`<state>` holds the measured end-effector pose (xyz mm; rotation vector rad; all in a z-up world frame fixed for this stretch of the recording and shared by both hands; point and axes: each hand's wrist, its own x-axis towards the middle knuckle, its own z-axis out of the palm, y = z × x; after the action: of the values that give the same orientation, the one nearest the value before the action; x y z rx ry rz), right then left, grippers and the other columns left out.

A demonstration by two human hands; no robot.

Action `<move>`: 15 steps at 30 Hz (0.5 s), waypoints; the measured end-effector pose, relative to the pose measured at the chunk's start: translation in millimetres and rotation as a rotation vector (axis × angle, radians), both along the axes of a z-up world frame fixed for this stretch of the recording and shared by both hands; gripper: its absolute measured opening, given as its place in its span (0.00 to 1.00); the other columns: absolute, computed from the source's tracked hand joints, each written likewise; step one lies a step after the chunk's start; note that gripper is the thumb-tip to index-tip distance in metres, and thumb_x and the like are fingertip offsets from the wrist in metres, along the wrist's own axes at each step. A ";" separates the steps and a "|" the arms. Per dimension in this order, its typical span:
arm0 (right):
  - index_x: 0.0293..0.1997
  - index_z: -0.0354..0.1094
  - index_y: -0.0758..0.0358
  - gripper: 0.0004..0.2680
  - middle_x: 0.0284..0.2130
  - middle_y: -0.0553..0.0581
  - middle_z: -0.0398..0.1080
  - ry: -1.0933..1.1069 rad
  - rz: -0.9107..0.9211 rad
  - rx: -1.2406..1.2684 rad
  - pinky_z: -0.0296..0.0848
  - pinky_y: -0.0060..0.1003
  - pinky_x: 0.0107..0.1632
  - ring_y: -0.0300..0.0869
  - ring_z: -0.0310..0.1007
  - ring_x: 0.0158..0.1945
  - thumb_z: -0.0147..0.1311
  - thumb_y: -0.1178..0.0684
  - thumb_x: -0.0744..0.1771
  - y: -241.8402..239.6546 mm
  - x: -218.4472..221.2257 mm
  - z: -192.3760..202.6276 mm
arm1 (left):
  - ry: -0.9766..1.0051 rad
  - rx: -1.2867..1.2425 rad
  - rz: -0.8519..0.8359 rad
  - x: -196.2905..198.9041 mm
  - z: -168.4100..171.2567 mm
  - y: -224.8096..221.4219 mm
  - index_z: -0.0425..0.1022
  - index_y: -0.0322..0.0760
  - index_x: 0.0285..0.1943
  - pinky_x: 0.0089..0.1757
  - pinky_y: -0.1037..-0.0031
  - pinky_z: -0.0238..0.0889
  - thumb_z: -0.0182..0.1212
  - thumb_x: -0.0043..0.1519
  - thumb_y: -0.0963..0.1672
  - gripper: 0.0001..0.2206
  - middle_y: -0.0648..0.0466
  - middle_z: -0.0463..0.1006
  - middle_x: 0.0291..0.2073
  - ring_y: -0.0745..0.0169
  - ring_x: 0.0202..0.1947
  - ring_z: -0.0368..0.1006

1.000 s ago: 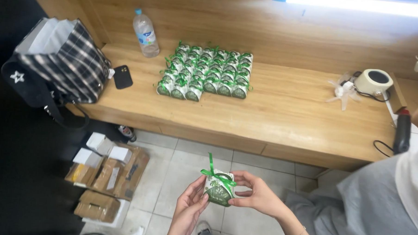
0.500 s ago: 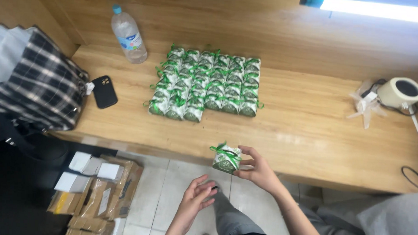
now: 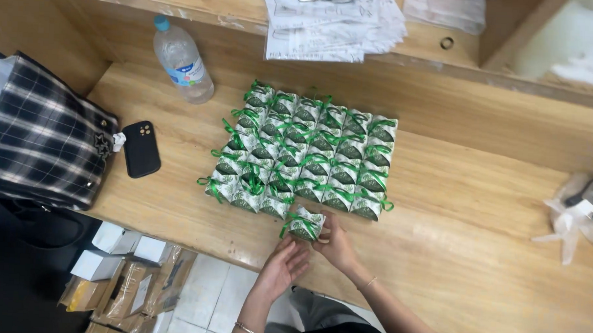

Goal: Collect small gift boxes from a shelf and arrange them into an organized grid on a wooden table.

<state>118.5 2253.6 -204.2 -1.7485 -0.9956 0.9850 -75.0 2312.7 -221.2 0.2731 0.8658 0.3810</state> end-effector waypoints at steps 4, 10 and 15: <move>0.69 0.47 0.62 0.31 0.58 0.66 0.71 -0.073 0.043 -0.023 0.81 0.41 0.45 0.52 0.82 0.47 0.65 0.62 0.61 16.8 5.9 -15.2 | -0.046 -0.003 0.018 17.2 20.7 8.2 0.55 0.49 0.77 0.54 0.62 0.70 0.58 0.64 0.46 0.29 0.50 0.74 0.60 0.56 0.58 0.73; 0.68 0.49 0.57 0.30 0.52 0.65 0.75 -0.067 0.033 -0.097 0.81 0.42 0.44 0.51 0.82 0.46 0.62 0.65 0.60 26.6 8.0 -4.2 | -0.068 -0.047 0.074 28.8 3.7 13.1 0.57 0.46 0.74 0.54 0.60 0.70 0.58 0.64 0.45 0.27 0.48 0.74 0.59 0.53 0.58 0.74; 0.67 0.49 0.57 0.29 0.45 0.65 0.77 -0.015 0.019 -0.035 0.83 0.42 0.44 0.52 0.83 0.45 0.63 0.64 0.61 34.6 19.0 -11.2 | -0.010 -0.018 0.045 36.7 -0.5 28.3 0.59 0.44 0.73 0.56 0.59 0.69 0.59 0.64 0.45 0.27 0.47 0.73 0.58 0.53 0.57 0.74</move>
<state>137.5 2288.2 -215.4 -1.7806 -1.0113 1.0082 -38.3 2341.0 -221.7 0.2348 0.8665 0.4161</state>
